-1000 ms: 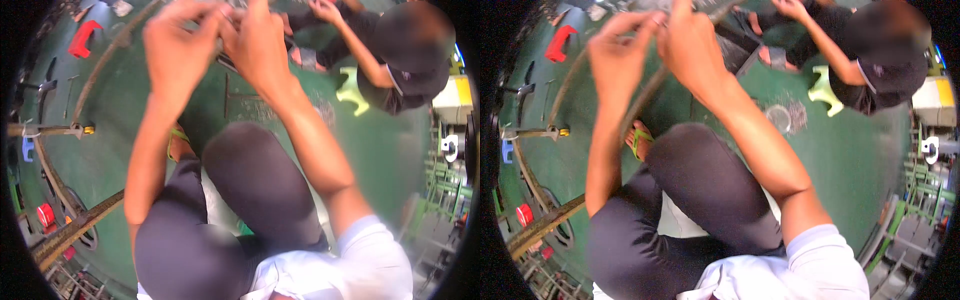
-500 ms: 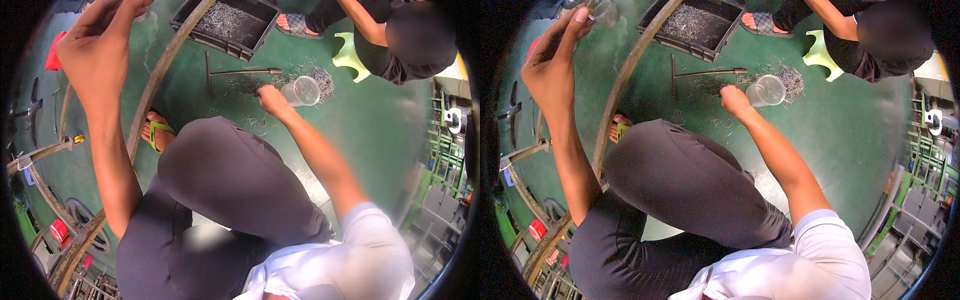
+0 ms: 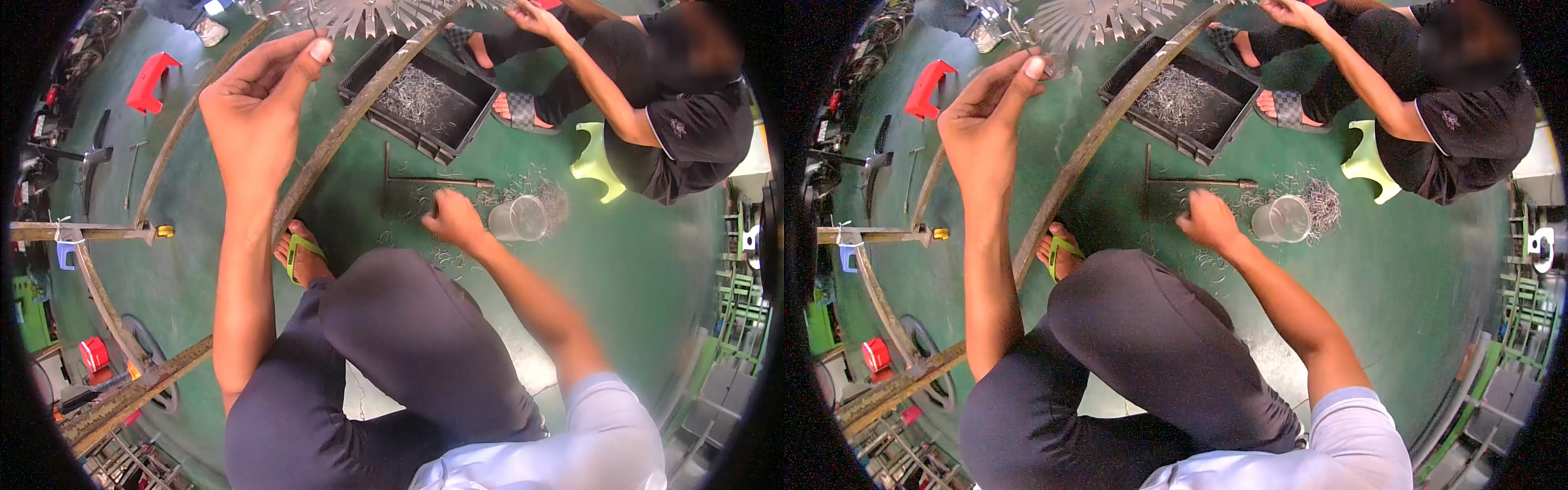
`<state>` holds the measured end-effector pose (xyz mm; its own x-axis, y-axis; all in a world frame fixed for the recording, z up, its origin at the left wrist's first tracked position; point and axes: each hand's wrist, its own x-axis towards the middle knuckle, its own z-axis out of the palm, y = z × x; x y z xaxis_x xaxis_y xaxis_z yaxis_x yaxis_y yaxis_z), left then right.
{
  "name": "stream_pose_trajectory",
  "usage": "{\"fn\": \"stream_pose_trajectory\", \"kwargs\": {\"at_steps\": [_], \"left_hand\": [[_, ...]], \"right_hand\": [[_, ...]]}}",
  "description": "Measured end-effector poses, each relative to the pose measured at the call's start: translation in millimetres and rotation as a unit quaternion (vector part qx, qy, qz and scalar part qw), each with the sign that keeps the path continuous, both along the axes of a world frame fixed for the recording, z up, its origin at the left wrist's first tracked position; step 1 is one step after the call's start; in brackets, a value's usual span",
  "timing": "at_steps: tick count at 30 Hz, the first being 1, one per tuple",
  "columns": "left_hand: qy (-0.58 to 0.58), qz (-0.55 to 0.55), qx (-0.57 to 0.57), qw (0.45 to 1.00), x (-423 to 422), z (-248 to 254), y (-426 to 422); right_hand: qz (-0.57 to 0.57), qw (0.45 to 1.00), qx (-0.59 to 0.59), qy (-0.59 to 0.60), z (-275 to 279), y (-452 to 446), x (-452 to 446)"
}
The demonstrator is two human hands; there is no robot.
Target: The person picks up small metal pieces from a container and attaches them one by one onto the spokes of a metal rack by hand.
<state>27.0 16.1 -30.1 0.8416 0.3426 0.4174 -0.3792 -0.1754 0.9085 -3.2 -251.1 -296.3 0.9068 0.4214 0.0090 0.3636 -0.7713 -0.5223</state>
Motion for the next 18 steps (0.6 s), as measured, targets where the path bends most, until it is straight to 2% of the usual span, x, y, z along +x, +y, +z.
{"fn": "stream_pose_trajectory", "kwargs": {"at_steps": [3,5,8,10,18], "left_hand": [[0.005,-0.024,0.02,1.0,-2.4,0.2,2.7],[0.011,-0.032,0.014,0.999,-3.2,1.1,2.0],[0.008,-0.041,-0.003,0.999,-2.6,0.8,3.6],[0.007,-0.049,-0.003,0.999,-1.9,0.5,5.2],[-0.002,-0.075,-0.042,0.996,-2.1,-2.0,6.3]], "right_hand": [[-0.035,0.984,0.172,0.011,96.4,36.6,19.4],[-0.04,0.967,0.241,-0.071,142.5,55.6,30.2],[-0.041,0.916,0.384,-0.11,205.1,80.3,37.0],[-0.013,0.86,0.48,-0.173,224.0,94.9,45.6],[0.034,0.852,0.493,-0.17,226.6,115.0,63.7]]}}
